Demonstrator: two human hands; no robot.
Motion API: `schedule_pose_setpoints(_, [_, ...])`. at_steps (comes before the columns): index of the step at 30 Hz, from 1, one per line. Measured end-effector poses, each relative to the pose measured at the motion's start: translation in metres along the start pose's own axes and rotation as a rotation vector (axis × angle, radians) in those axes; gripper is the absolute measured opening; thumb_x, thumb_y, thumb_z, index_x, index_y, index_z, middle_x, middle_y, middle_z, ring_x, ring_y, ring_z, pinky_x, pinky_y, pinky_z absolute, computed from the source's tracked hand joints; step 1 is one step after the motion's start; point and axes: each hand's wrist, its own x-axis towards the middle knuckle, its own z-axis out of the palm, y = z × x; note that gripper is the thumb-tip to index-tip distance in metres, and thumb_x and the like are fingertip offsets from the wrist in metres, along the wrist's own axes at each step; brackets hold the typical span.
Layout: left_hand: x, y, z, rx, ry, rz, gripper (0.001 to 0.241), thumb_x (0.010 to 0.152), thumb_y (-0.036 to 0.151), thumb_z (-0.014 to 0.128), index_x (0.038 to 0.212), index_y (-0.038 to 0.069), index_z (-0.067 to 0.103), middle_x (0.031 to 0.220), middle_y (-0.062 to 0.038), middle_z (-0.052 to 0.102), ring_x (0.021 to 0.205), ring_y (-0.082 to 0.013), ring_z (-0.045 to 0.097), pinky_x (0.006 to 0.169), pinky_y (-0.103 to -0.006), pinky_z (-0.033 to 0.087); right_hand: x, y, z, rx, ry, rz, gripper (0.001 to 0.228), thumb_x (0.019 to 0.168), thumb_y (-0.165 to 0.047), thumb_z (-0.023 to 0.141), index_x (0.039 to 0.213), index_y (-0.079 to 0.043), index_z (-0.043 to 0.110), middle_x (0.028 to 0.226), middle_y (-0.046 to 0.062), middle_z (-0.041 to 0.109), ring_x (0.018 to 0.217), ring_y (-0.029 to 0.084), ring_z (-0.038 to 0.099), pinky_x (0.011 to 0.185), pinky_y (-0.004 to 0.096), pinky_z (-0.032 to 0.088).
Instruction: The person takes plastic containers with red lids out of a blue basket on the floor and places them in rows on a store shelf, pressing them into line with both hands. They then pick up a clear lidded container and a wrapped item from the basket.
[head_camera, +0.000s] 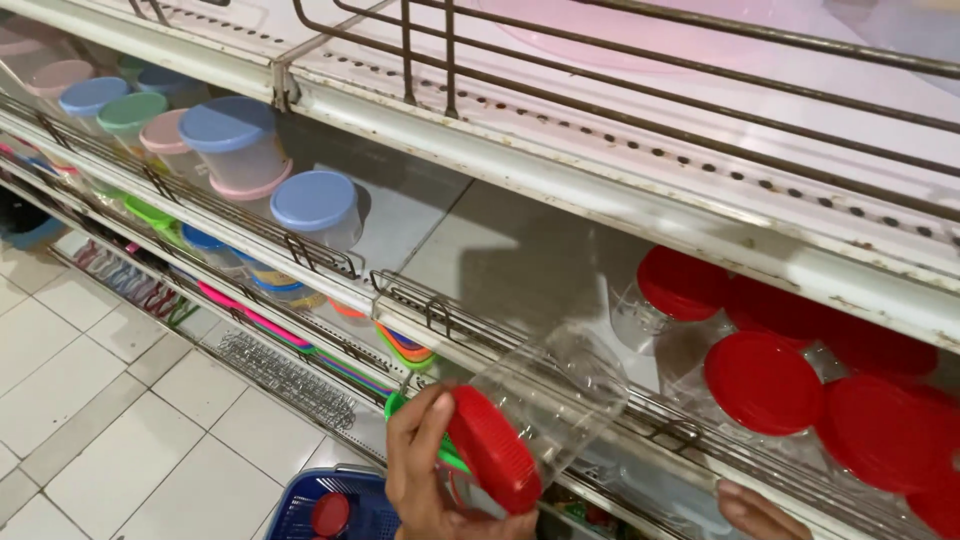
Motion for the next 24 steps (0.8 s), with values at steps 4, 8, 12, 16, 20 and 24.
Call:
schedule_pose_setpoints(4, [0.04, 0.01, 0.014, 0.072, -0.093, 0.219, 0.093, 0.063, 0.03, 0.09, 0.141, 0.002, 0.049, 0.131, -0.025, 0.058, 0.118, -0.0372, 0.063, 0.098, -0.0446, 0.056, 0.042, 0.0, -0.028, -0.028, 0.099, 0.032, 0.04, 0.091, -0.021, 0.066, 0.126, -0.003, 0.062, 0.137, 0.026, 0.059, 0.137, 0.04, 0.056, 0.112, 0.053, 0.047])
schedule_pose_setpoints(8, [0.071, 0.014, 0.039, 0.153, -0.186, 0.238, 0.092, 0.063, 0.031, 0.091, 0.142, 0.002, 0.052, 0.131, -0.024, 0.057, 0.117, -0.039, 0.061, 0.097, -0.0487, 0.054, 0.099, -0.075, -0.03, -0.048, 0.207, 0.045, 0.041, 0.09, -0.021, 0.066, 0.125, -0.001, 0.061, 0.14, 0.03, 0.055, 0.142, 0.043, 0.051, 0.115, 0.055, 0.045])
schedule_pose_setpoints(12, [0.091, 0.013, 0.063, 0.227, -0.32, 0.151, 0.087, 0.064, 0.032, 0.088, 0.14, 0.002, 0.057, 0.122, -0.022, 0.059, 0.11, -0.038, 0.059, 0.093, -0.0508, 0.05, 0.173, -0.106, -0.047, -0.061, 0.302, 0.063, 0.042, 0.089, -0.022, 0.066, 0.124, 0.001, 0.06, 0.143, 0.034, 0.051, 0.147, 0.046, 0.047, 0.118, 0.057, 0.042])
schedule_pose_setpoints(16, [0.096, 0.014, 0.083, 0.33, -0.414, 0.039, 0.083, 0.064, 0.033, 0.086, 0.137, 0.003, 0.059, 0.117, -0.024, 0.06, 0.098, -0.041, 0.063, 0.083, -0.0505, 0.053, 0.211, -0.163, -0.053, -0.071, 0.263, 0.097, 0.045, 0.088, -0.023, 0.068, 0.127, -0.001, 0.061, 0.148, 0.036, 0.047, 0.15, 0.047, 0.042, 0.12, 0.06, 0.039])
schedule_pose_setpoints(20, [0.094, 0.01, 0.1, 0.376, -0.598, -0.052, 0.083, 0.064, 0.035, 0.081, 0.136, 0.001, 0.056, 0.111, -0.028, 0.062, 0.083, -0.0451, 0.068, 0.074, -0.0505, 0.058, 0.227, -0.188, -0.058, -0.102, 0.219, 0.171, 0.047, 0.088, -0.025, 0.066, 0.131, -0.005, 0.062, 0.152, 0.032, 0.044, 0.151, 0.044, 0.038, 0.119, 0.059, 0.037])
schedule_pose_setpoints(24, [0.094, 0.018, 0.105, 0.37, -0.698, -0.128, 0.084, 0.064, 0.038, 0.077, 0.138, 0.003, 0.056, 0.108, -0.028, 0.064, 0.082, -0.0451, 0.07, 0.075, -0.0499, 0.059, 0.22, -0.167, -0.056, -0.196, 0.084, 0.175, 0.047, 0.086, -0.026, 0.068, 0.129, -0.007, 0.065, 0.153, 0.029, 0.044, 0.152, 0.042, 0.033, 0.121, 0.061, 0.03])
